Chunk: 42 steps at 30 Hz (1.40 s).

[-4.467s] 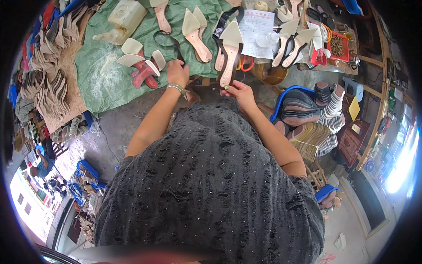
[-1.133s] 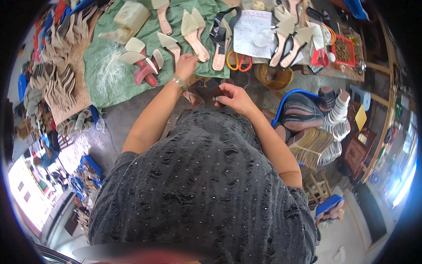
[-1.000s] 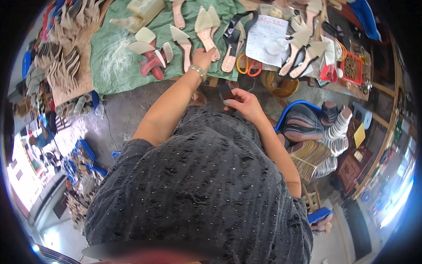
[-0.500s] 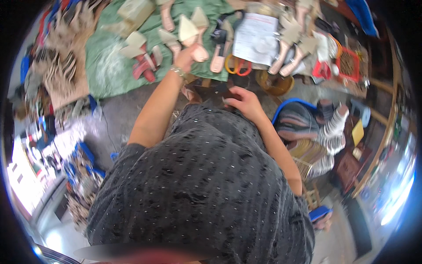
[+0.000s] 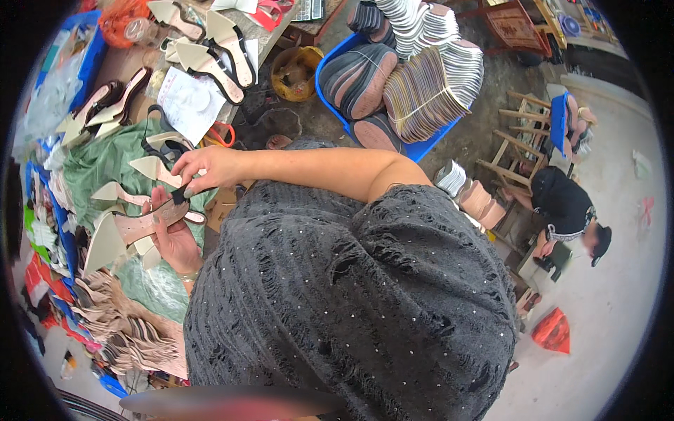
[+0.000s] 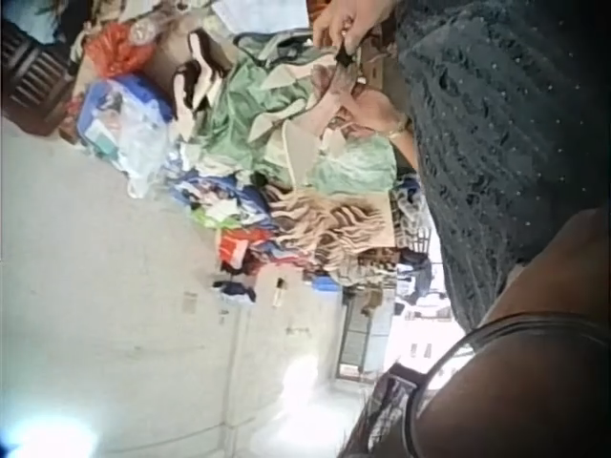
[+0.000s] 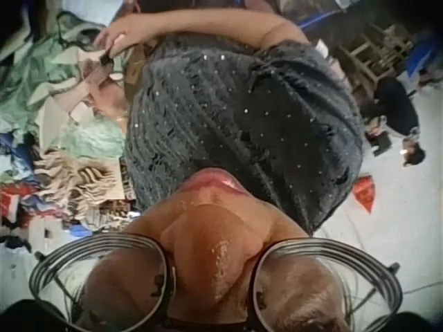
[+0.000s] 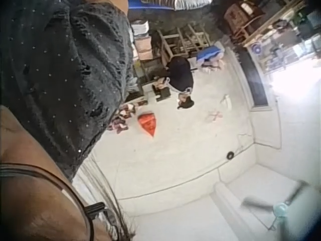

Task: Manually assemble shoe components by fitting insoles and cutting straps.

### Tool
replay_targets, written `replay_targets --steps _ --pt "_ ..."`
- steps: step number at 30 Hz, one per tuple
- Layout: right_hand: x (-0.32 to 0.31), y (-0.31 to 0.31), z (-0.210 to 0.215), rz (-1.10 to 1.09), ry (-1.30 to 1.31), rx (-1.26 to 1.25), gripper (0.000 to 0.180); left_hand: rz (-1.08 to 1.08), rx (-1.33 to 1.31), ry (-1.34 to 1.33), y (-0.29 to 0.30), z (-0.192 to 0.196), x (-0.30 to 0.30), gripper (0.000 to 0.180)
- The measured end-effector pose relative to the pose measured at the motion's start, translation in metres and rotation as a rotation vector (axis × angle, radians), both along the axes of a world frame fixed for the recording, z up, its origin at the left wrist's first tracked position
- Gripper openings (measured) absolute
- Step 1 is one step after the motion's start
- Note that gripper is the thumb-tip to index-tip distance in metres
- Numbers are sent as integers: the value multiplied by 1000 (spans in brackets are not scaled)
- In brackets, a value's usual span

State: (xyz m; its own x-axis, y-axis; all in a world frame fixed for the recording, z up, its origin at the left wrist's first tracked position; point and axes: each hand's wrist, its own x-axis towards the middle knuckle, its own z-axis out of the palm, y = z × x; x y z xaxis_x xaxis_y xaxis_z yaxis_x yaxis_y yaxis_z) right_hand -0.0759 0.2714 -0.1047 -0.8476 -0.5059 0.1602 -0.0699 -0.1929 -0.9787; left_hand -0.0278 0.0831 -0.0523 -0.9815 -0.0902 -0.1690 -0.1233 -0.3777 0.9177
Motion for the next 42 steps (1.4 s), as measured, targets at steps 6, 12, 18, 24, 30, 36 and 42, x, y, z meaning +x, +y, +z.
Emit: replay_targets --steps 6,12,18,24,30,36,42 --pt "9 5 24 205 60 203 21 -34 87 110 23 36 -15 50" --pt "10 9 34 335 67 117 18 87 174 95 -18 44 -31 68" --pt "-18 30 80 129 -145 57 20 245 19 79 -25 56 -28 60" --pt "-24 -15 116 63 -325 -307 20 212 87 16 -13 71 -22 56" --pt "-43 -44 131 -43 -478 -371 17 230 259 61 -12 83 -31 49" --pt "-47 -65 141 -28 -460 -304 16 309 382 159 -7 91 -26 37" --pt "-38 -76 143 -13 -359 -268 15 406 277 242 -11 100 -16 34"
